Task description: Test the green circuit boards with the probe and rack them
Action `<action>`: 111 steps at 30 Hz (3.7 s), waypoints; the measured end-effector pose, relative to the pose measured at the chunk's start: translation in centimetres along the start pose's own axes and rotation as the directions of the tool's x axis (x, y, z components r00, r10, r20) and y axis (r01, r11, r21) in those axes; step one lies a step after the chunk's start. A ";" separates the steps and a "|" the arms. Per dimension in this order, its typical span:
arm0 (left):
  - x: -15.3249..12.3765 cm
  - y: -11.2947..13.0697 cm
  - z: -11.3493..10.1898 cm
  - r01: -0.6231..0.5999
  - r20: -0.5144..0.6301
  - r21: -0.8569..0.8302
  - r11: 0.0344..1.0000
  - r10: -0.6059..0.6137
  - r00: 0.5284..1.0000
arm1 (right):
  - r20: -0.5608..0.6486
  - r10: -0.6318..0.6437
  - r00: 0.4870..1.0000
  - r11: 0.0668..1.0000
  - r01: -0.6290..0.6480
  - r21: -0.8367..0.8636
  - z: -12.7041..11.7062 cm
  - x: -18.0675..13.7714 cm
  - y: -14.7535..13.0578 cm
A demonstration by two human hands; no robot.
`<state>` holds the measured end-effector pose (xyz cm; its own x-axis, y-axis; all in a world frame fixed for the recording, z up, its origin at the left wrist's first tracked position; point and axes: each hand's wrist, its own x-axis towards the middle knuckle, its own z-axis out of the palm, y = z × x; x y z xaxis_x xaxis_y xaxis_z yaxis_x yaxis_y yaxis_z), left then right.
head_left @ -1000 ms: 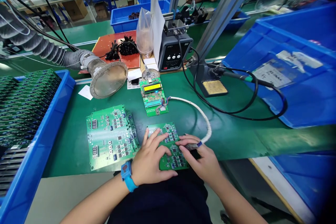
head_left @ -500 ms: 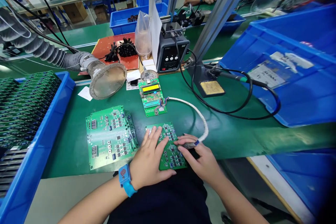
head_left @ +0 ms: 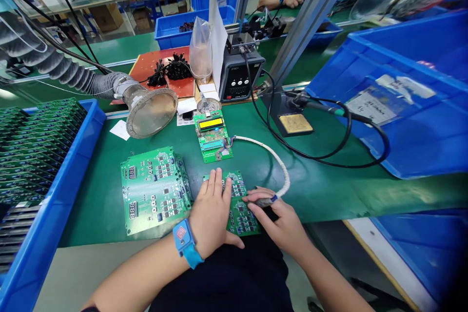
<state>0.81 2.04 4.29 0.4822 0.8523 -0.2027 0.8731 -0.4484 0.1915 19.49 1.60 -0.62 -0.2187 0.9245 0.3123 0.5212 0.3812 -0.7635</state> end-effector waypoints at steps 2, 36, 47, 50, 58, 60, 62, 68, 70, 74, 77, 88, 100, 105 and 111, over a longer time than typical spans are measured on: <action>0.0 0.0 -0.2 0.007 0.020 -0.010 1.000 -0.007 1.000 | 0.000 -0.005 1.000 1.000 0.005 0.001 0.1 0.0 0.1; 0.5 0.2 -0.6 0.052 0.058 -0.125 0.991 -0.045 0.997 | -0.023 0.029 0.999 0.998 -0.028 0.060 0.2 -0.2 -0.1; -8.2 -0.9 -6.8 -0.215 -0.178 -0.022 0.976 0.208 0.962 | -0.123 0.289 0.949 0.883 -0.214 0.417 -0.3 3.3 0.6; -9.6 -5.3 -9.5 -0.056 -0.285 0.057 0.997 0.070 0.956 | -0.080 0.296 0.952 0.907 -0.254 0.337 1.0 4.8 0.6; -9.2 -12.4 -9.8 -0.016 -0.208 0.116 0.993 0.040 0.977 | -0.050 0.232 0.971 0.955 -0.218 0.203 2.2 5.5 0.7; -9.3 -10.6 -9.7 0.009 -0.296 0.159 0.987 0.039 0.954 | -0.044 0.223 0.974 0.959 -0.211 0.188 2.1 5.6 0.7; -9.3 -7.3 -9.3 0.013 -0.408 0.157 0.987 0.053 0.912 | -0.030 0.202 0.979 0.967 -0.194 0.164 1.9 5.6 0.7; -5.4 0.5 -2.4 -0.419 -0.274 -0.117 0.900 0.377 0.885 | -0.007 0.154 0.988 0.983 -0.152 0.102 1.9 5.7 0.8; -3.7 0.3 0.4 -0.359 -0.256 -0.116 0.926 0.321 0.912 | 0.000 0.138 0.990 0.987 -0.137 0.086 1.8 5.8 0.7; -2.0 -1.4 3.3 -0.280 -0.227 -0.134 0.951 0.245 0.943 | -0.011 0.111 0.994 0.992 -0.110 0.064 2.0 6.0 0.8; -2.0 -1.7 3.6 -0.274 -0.236 -0.175 0.946 0.230 0.944 | -0.053 0.109 0.993 0.993 -0.106 0.056 2.4 6.1 1.0; -2.4 -2.5 2.5 -0.290 -0.126 -0.383 0.877 0.261 0.957 | -0.024 0.116 0.993 0.988 -0.113 0.103 2.1 5.9 1.3; -2.2 -2.6 2.5 -0.308 -0.109 -0.377 0.874 0.288 0.951 | -0.007 0.115 0.993 0.988 -0.113 0.109 2.0 6.0 1.2; -2.3 -2.6 2.6 -0.311 -0.117 -0.373 0.874 0.288 0.950 | -0.008 0.119 0.993 0.988 -0.118 0.104 2.0 5.9 1.3; -2.4 -2.6 2.8 -0.302 -0.159 -0.378 0.875 0.260 0.952 | -0.007 0.126 0.992 0.987 -0.125 0.100 2.0 6.0 1.1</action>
<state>-2.36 0.43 1.64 0.6746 0.7381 0.0099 0.5912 -0.5483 0.5915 17.12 7.54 -0.70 -0.1457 0.9651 0.2174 0.4592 0.2606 -0.8493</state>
